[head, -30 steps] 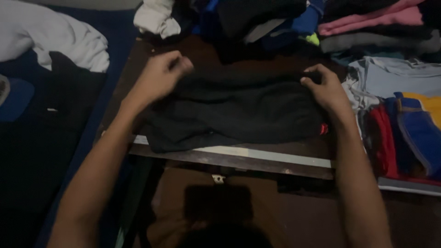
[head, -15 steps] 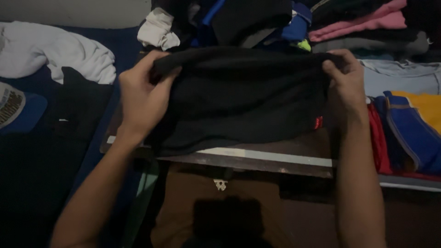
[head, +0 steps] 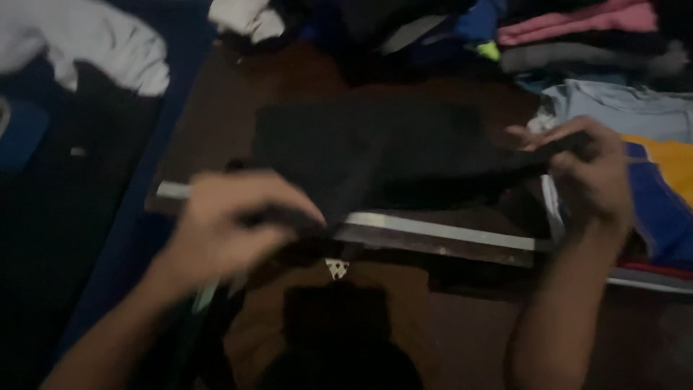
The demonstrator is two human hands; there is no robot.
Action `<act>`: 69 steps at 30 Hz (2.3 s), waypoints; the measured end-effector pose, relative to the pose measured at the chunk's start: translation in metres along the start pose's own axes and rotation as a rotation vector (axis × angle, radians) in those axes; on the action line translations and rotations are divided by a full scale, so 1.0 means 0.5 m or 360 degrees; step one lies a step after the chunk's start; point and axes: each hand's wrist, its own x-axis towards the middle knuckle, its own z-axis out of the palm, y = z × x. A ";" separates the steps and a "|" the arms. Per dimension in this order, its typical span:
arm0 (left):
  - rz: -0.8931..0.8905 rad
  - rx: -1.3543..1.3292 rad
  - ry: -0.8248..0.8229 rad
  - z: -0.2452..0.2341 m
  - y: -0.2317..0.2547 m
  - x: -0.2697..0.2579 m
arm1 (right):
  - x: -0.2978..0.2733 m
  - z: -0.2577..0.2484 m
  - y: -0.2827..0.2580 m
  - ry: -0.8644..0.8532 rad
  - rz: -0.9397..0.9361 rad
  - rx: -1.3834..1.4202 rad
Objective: The person folds a red hoodie and a black garment on a table. The person smooths the fabric, folds the sleeves and sides, and then folds the items in half before stacking them.
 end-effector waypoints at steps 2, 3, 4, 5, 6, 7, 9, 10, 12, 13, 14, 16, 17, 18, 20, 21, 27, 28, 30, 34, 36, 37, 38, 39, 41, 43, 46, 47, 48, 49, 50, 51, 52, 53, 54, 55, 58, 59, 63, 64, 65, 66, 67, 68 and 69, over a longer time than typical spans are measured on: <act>-0.0047 -0.0010 -0.0011 0.023 0.028 -0.038 | -0.030 0.024 -0.022 0.0298 0.0029 -0.0313; -0.0063 0.0009 0.0054 0.031 0.036 -0.047 | -0.031 0.033 -0.027 0.0275 -0.0020 -0.0293; -0.0077 0.0017 0.0110 0.039 0.044 -0.050 | -0.035 0.041 -0.031 0.0262 -0.0064 -0.0280; -0.0128 -0.0011 0.0111 0.044 0.050 -0.047 | -0.035 0.045 -0.036 0.0249 -0.0109 -0.0267; -0.0167 -0.0025 0.0116 0.041 0.051 -0.033 | -0.024 0.048 -0.037 0.0306 0.0008 -0.0355; -0.0206 -0.0040 0.0122 0.034 0.052 -0.018 | -0.011 0.051 -0.034 0.0361 0.0126 -0.0441; -0.0560 0.0149 0.0157 0.015 0.023 0.031 | 0.026 0.055 -0.010 0.0354 0.0340 -0.0664; -0.0512 0.0249 0.0231 0.003 -0.006 0.059 | 0.055 0.051 0.005 0.0293 0.0440 -0.0794; -0.0774 0.0388 0.0293 -0.029 -0.086 0.111 | 0.104 0.044 0.045 0.0350 0.1161 -0.1141; -0.1087 0.0426 0.0277 -0.039 -0.132 0.127 | 0.105 0.045 0.070 0.0311 0.1195 -0.1202; -0.1076 0.0532 0.0087 -0.044 -0.178 0.133 | 0.112 0.047 0.098 0.0275 0.1219 -0.1260; -0.1050 0.0734 -0.0298 -0.045 -0.266 0.141 | 0.124 0.037 0.140 0.0146 0.1068 -0.1299; -0.0774 0.0775 -0.0164 -0.048 -0.303 0.145 | 0.126 0.025 0.154 0.0083 0.0996 -0.1321; -0.0498 0.0812 -0.0038 -0.052 -0.333 0.145 | 0.120 0.017 0.166 0.0119 0.0996 -0.1307; -0.0250 0.0822 0.0088 -0.052 -0.380 0.149 | 0.099 0.008 0.187 0.0179 0.1009 -0.1287; -0.0280 0.0803 0.0087 -0.046 -0.394 0.152 | 0.083 0.006 0.194 0.0182 0.0935 -0.1314; -0.0490 0.0987 -0.0295 -0.041 -0.389 0.206 | 0.089 0.012 0.200 0.0205 0.0587 -0.1282; -0.0746 0.0895 -0.0410 -0.039 -0.381 0.210 | 0.085 0.014 0.201 0.0205 0.0601 -0.1309; -0.0753 0.0977 -0.0403 -0.040 -0.364 0.215 | 0.080 0.016 0.202 0.0213 0.0621 -0.1362; -0.0452 0.0986 -0.0196 -0.038 -0.327 0.195 | 0.080 0.012 0.203 0.0213 0.0586 -0.1392; -0.0187 0.0896 0.0011 -0.038 -0.323 0.183 | 0.080 0.006 0.207 0.0239 0.0628 -0.1374; -0.0054 0.0846 0.0112 -0.039 -0.325 0.182 | 0.080 0.002 0.209 0.0275 0.0694 -0.1368; -0.0066 0.0833 0.0132 -0.043 -0.330 0.178 | 0.080 0.002 0.213 0.0302 0.0763 -0.1361; -0.0079 0.0821 0.0152 -0.051 -0.337 0.181 | 0.079 0.002 0.216 0.0281 0.0662 -0.1340; -0.0160 0.0826 0.0189 -0.069 -0.352 0.185 | 0.080 0.006 0.217 0.0226 0.0451 -0.1289; -0.0290 0.0857 0.0213 -0.079 -0.363 0.182 | 0.080 0.010 0.210 0.0266 0.0560 -0.1178; -0.0052 0.0877 0.0307 -0.077 -0.365 0.172 | 0.083 0.011 0.190 0.0337 0.0778 -0.1149; -0.0166 0.0902 0.0184 -0.074 -0.362 0.168 | 0.084 0.014 0.187 0.0368 0.0864 -0.1160; -0.0282 0.0916 0.0053 -0.067 -0.359 0.159 | 0.081 0.019 0.184 0.0367 0.0853 -0.1171; -0.0396 0.0929 -0.0079 -0.061 -0.354 0.151 | 0.080 0.023 0.182 0.0366 0.0843 -0.1182; -0.0408 0.0967 -0.0134 -0.057 -0.348 0.145 | 0.082 0.028 0.177 0.0363 0.0830 -0.1195; -0.0418 0.1005 -0.0188 -0.057 -0.341 0.140 | 0.081 0.031 0.169 0.0288 0.0729 -0.1209; -0.0418 0.1043 -0.0240 -0.054 -0.334 0.141 | 0.080 0.031 0.154 0.0219 0.0622 -0.1228; -0.0451 0.0936 -0.0185 -0.054 -0.327 0.143 | 0.078 0.031 0.136 0.0149 0.0516 -0.1246; -0.0484 0.0839 -0.0123 -0.066 -0.321 0.147 | 0.081 0.030 0.116 0.0221 0.0604 -0.1175; -0.0517 0.0741 -0.0063 -0.076 -0.318 0.153 | 0.082 0.028 0.093 0.0292 0.0690 -0.1102; -0.0347 0.0737 0.0074 -0.105 -0.335 0.176 | 0.102 0.029 0.056 0.0462 0.0860 -0.0887; -0.0349 0.0757 0.0085 -0.109 -0.346 0.178 | 0.107 0.030 0.057 0.0511 0.0909 -0.0813; -0.0517 0.0915 0.0029 -0.079 -0.397 0.213 | 0.133 0.038 0.129 0.0507 0.0828 -0.1132; -0.0623 0.0980 -0.0005 -0.077 -0.407 0.214 | 0.140 0.033 0.153 0.0449 0.0752 -0.1146; -0.0647 0.0977 0.0007 -0.077 -0.416 0.215 | 0.145 0.024 0.174 0.0390 0.0676 -0.1159; -0.0680 0.0971 0.0024 -0.072 -0.424 0.213 | 0.143 0.010 0.189 0.0404 0.0679 -0.1194; -0.0712 0.0965 0.0040 -0.068 -0.429 0.211 | 0.137 -0.006 0.200 0.0417 0.0682 -0.1228; -0.0651 0.0974 0.0043 -0.067 -0.431 0.207 | 0.128 -0.017 0.213 0.0436 0.0690 -0.1257; -0.0589 0.0982 0.0045 -0.066 -0.430 0.203 | 0.120 -0.024 0.225 0.0438 0.0654 -0.1266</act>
